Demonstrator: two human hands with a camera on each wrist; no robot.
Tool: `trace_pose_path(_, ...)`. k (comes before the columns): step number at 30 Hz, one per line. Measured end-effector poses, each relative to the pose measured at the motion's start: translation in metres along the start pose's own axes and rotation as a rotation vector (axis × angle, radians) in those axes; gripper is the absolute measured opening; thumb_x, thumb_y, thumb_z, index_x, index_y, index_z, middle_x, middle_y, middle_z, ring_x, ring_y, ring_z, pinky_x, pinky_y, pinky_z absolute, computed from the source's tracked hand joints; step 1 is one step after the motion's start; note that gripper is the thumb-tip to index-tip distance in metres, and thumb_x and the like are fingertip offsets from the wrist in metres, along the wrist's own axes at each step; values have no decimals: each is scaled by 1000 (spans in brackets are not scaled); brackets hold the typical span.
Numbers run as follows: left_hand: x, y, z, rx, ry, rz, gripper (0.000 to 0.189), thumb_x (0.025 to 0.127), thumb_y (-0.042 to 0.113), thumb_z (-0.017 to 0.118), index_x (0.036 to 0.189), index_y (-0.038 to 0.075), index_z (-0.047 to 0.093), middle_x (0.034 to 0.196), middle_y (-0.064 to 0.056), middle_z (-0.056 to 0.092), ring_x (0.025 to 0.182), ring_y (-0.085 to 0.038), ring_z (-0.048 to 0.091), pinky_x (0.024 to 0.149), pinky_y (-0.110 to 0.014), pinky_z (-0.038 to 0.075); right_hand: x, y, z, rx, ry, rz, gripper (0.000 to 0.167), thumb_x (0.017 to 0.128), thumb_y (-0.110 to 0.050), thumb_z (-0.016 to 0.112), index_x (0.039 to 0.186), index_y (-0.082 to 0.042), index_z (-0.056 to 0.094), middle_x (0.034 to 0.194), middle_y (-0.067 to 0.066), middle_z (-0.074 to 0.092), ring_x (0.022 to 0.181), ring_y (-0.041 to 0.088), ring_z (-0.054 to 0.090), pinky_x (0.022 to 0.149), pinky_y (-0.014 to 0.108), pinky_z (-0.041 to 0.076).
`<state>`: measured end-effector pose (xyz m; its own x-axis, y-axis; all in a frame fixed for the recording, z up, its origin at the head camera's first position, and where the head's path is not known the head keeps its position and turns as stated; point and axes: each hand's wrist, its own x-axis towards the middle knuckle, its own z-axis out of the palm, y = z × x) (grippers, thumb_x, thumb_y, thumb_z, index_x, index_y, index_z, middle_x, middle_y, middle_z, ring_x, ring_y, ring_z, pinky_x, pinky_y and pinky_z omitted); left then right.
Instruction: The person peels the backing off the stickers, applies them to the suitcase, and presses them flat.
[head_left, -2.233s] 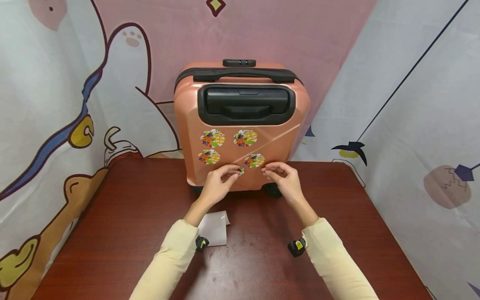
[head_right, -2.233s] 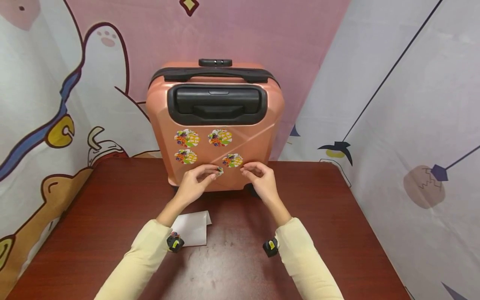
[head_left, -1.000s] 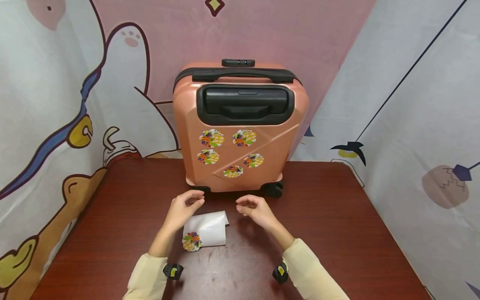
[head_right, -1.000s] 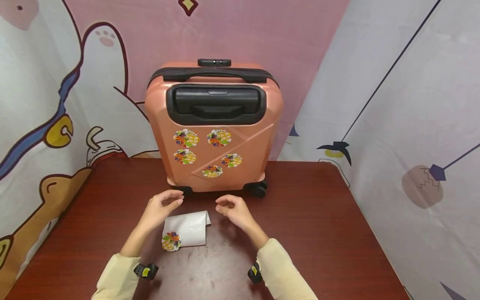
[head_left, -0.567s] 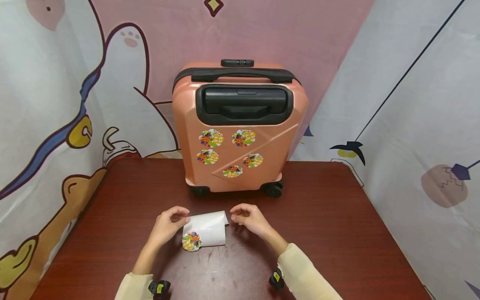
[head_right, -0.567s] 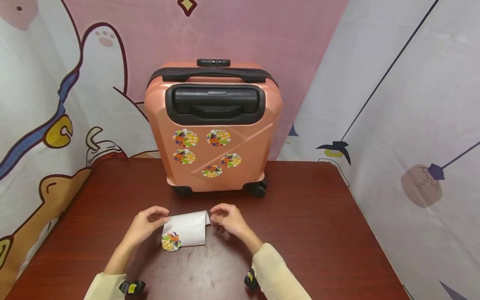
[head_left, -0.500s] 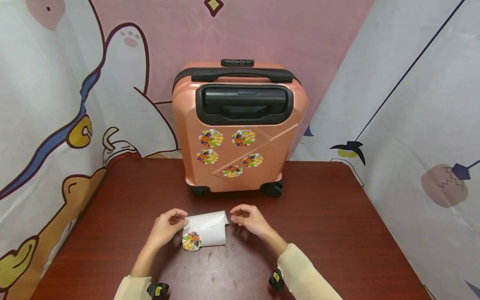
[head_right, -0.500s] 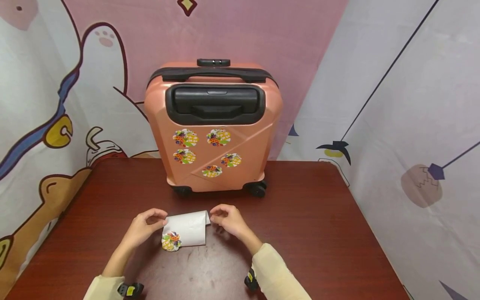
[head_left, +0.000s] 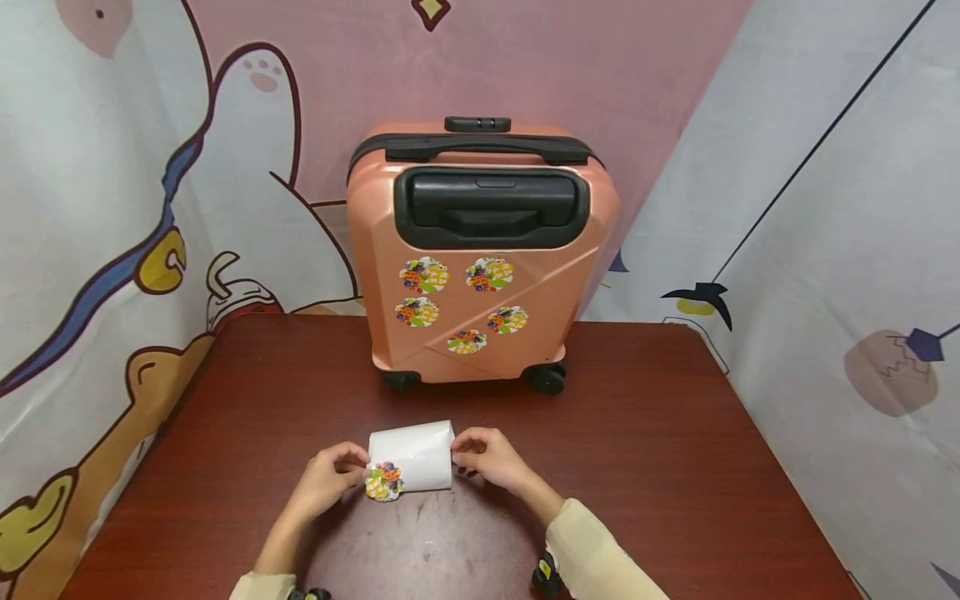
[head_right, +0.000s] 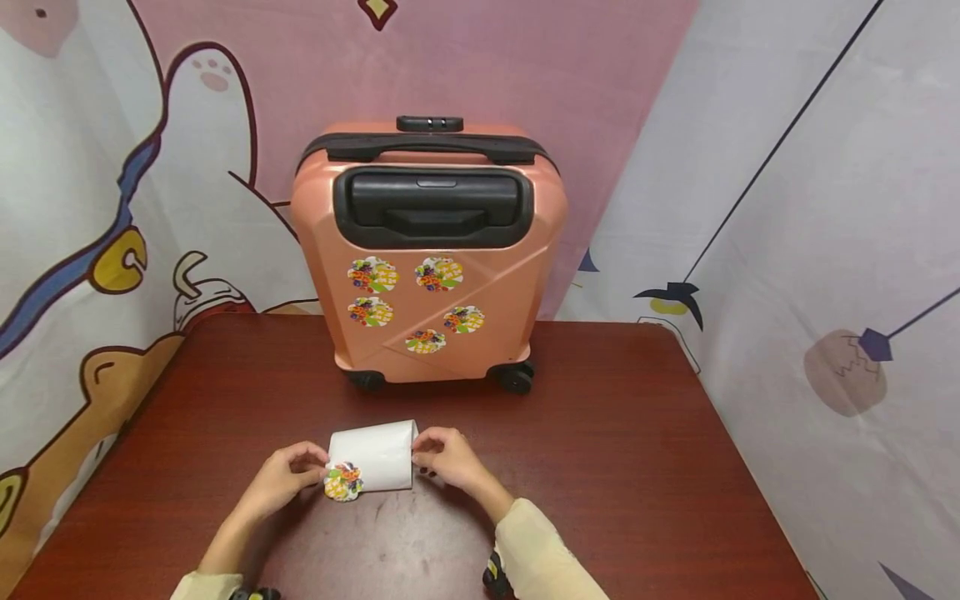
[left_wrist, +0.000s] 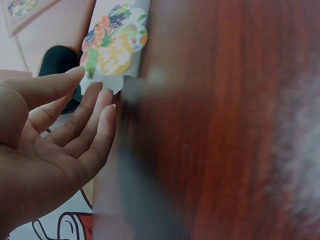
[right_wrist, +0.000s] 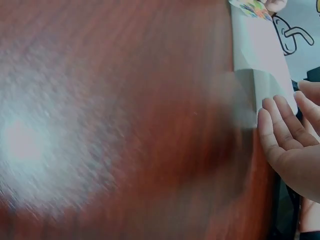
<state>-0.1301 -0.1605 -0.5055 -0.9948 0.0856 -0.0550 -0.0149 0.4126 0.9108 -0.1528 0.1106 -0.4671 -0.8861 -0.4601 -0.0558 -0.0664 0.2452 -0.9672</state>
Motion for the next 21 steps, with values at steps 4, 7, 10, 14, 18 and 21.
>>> trace_pose_path(4, -1, -3, 3, -1, -15, 45, 11, 75, -3, 69, 82, 1, 61, 79, -8, 64, 72, -16, 60, 59, -24, 47, -2, 3, 6, 14, -19, -4, 13, 82, 11, 57, 93, 16, 57, 86, 31, 58, 76, 49, 55, 66, 58, 46)
trace_pose_path(7, -2, -3, 6, -6, -10, 37, 11, 76, -4, 68, 83, 1, 61, 77, -7, 63, 71, -17, 59, 57, -24, 47, 0, 15, 10, -2, -15, 7, 12, 81, 10, 59, 92, 13, 59, 83, 26, 59, 73, 39, 58, 64, 53, 48)
trace_pose_path(10, -2, -2, 7, -15, -3, 24, 11, 75, -5, 67, 83, 1, 61, 76, -7, 62, 70, -16, 59, 53, -25, 47, 5, 30, 12, -33, -2, 7, 11, 80, 7, 61, 91, 9, 62, 80, 17, 61, 69, 26, 59, 61, 46, 51)
trace_pose_path(14, -3, 0, 8, -27, 16, 3, 12, 75, -5, 68, 85, 0, 61, 76, -7, 62, 70, -16, 59, 53, -25, 47, 6, 35, 13, -44, 16, -20, 11, 79, 8, 62, 90, 9, 62, 78, 16, 61, 66, 25, 59, 58, 41, 51)
trace_pose_path(18, -1, 5, 9, -22, 34, -20, 13, 76, -3, 68, 87, 1, 62, 77, -6, 62, 71, -15, 59, 55, -23, 46, 2, 19, 12, -9, 44, -50, 12, 78, 13, 59, 90, 14, 59, 77, 26, 58, 66, 42, 57, 57, 48, 50)
trace_pose_path(21, 2, 9, 9, -11, 46, -24, 12, 77, -4, 67, 87, 0, 62, 78, -6, 61, 72, -16, 59, 58, -22, 45, 0, 6, 11, 14, 75, -50, 14, 77, 16, 57, 91, 17, 57, 77, 30, 57, 67, 49, 54, 58, 52, 48)
